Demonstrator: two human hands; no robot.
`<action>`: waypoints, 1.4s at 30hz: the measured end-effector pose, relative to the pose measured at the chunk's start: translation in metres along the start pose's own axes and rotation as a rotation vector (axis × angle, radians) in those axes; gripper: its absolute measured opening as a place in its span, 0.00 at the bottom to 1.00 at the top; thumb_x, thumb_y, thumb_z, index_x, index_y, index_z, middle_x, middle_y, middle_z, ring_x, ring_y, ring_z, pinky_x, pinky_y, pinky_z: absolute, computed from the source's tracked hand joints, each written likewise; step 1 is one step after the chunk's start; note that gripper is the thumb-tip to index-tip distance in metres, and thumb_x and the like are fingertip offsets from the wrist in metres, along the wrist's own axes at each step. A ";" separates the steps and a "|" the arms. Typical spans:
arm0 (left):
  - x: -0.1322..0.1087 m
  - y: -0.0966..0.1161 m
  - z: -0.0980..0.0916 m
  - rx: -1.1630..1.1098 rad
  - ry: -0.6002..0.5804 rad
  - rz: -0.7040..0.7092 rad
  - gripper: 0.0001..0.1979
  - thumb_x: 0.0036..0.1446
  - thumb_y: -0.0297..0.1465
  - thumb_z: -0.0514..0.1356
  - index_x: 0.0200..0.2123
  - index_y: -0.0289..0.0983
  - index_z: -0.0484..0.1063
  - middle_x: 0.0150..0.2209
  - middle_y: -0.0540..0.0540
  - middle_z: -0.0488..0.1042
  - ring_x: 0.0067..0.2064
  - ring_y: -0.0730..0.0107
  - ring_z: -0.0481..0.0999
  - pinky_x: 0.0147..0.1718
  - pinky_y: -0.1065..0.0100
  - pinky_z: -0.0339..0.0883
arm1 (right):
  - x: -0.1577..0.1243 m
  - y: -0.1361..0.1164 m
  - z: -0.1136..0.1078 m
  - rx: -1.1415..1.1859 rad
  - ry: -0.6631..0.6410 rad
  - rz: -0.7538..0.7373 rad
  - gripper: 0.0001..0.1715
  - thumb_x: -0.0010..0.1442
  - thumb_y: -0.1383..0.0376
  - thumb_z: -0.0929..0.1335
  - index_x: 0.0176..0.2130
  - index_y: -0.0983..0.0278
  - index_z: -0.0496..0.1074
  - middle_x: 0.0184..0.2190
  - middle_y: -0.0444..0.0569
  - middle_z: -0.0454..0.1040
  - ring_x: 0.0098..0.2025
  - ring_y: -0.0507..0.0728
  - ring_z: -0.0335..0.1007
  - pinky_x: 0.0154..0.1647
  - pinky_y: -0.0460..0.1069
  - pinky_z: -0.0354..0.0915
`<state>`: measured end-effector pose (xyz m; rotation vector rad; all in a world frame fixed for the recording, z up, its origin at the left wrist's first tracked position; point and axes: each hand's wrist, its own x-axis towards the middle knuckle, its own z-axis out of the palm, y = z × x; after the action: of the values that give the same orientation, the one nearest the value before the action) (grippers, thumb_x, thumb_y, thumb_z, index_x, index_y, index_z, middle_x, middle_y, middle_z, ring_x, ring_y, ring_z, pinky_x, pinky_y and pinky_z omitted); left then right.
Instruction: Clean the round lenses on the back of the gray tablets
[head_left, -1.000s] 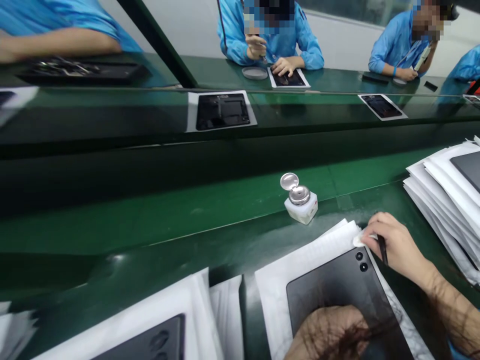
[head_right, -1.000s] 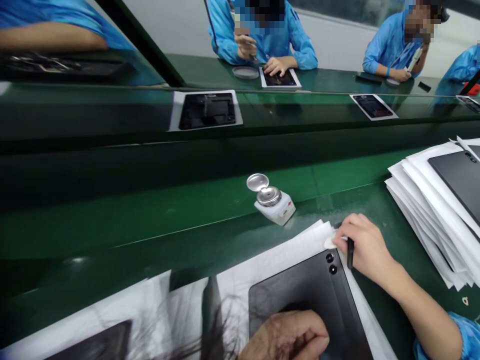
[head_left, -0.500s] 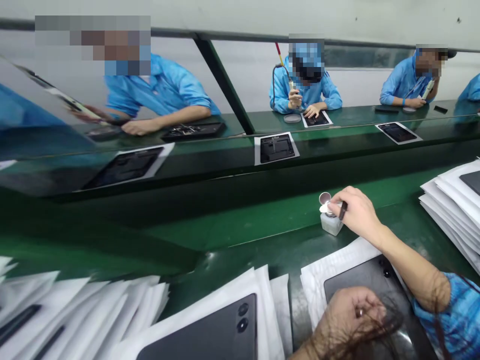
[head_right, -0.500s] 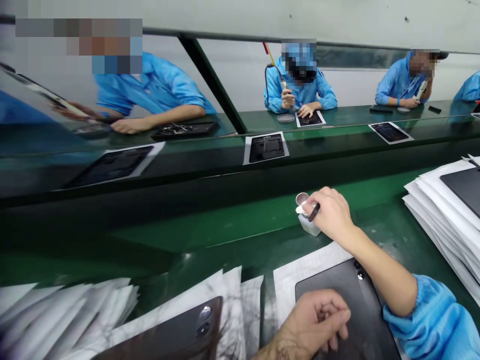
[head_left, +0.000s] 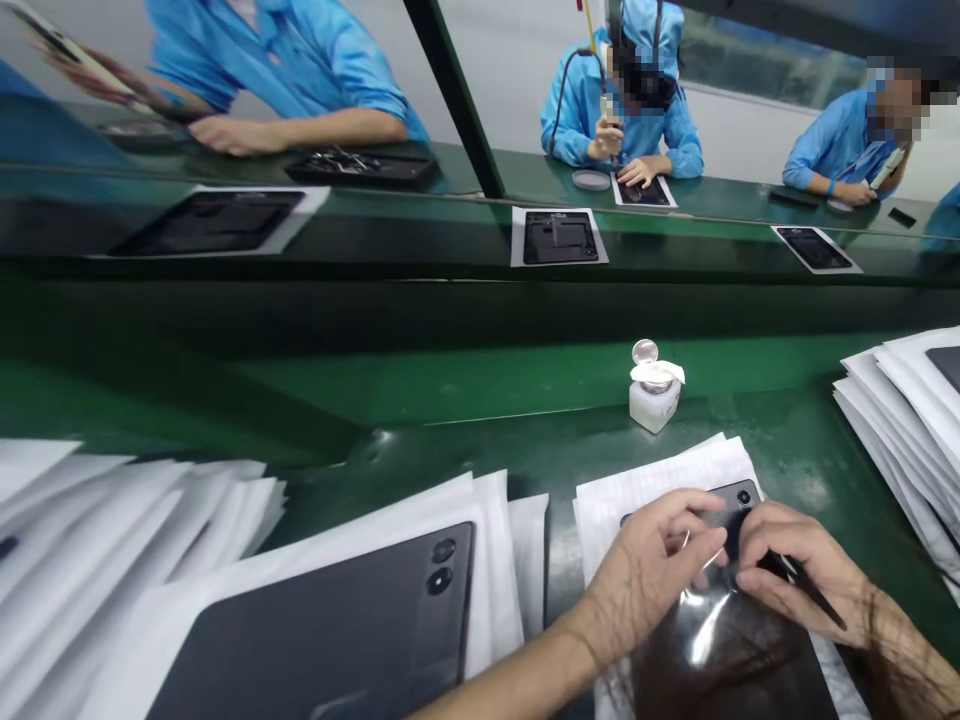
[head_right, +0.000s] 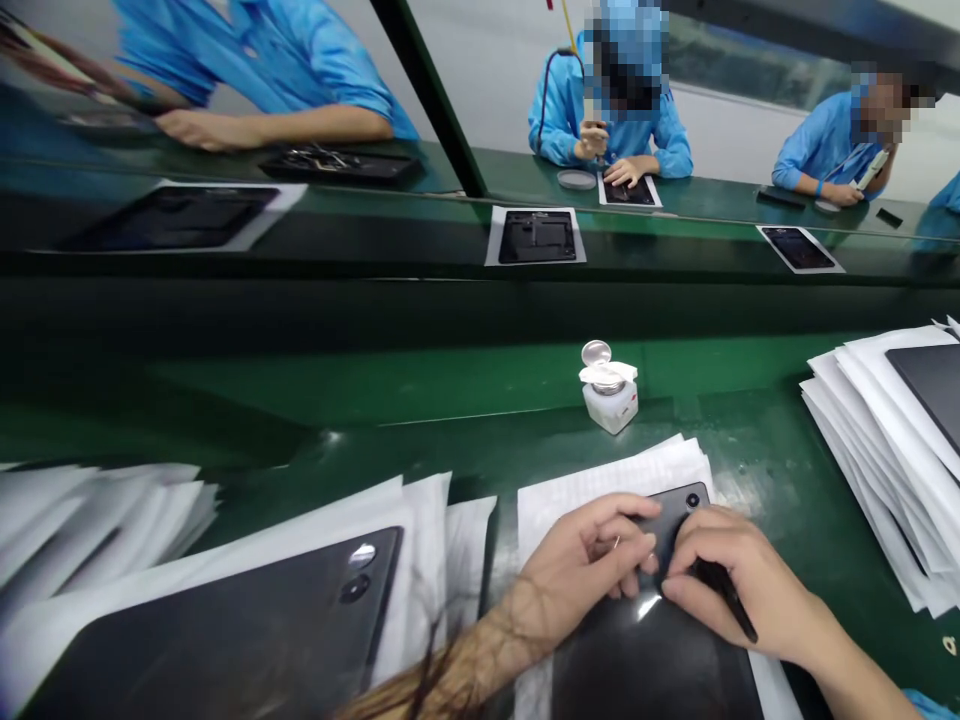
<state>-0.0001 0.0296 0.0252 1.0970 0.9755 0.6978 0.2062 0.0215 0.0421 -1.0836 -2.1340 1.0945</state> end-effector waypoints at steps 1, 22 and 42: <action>-0.001 0.001 0.000 0.023 0.021 0.026 0.18 0.55 0.39 0.60 0.47 0.37 0.65 0.32 0.50 0.74 0.26 0.74 0.69 0.27 0.71 0.62 | 0.000 0.002 0.003 -0.005 0.030 -0.012 0.05 0.60 0.65 0.67 0.32 0.54 0.71 0.29 0.45 0.73 0.32 0.59 0.72 0.33 0.55 0.69; -0.003 0.014 0.003 0.023 -0.070 -0.038 0.19 0.49 0.33 0.63 0.44 0.32 0.75 0.38 0.39 0.80 0.27 0.72 0.70 0.27 0.69 0.63 | -0.004 0.008 -0.004 -0.023 0.043 -0.043 0.07 0.59 0.69 0.67 0.34 0.55 0.70 0.32 0.46 0.74 0.35 0.59 0.73 0.36 0.56 0.71; 0.001 0.007 0.001 0.049 -0.084 -0.085 0.12 0.53 0.34 0.62 0.37 0.33 0.78 0.33 0.43 0.82 0.32 0.68 0.78 0.33 0.70 0.70 | -0.008 0.005 -0.006 -0.155 0.039 -0.066 0.09 0.59 0.67 0.69 0.41 0.56 0.72 0.35 0.49 0.76 0.38 0.60 0.73 0.39 0.56 0.70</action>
<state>0.0012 0.0323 0.0314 1.1124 0.9655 0.5571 0.2166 0.0193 0.0407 -1.0859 -2.2365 0.8830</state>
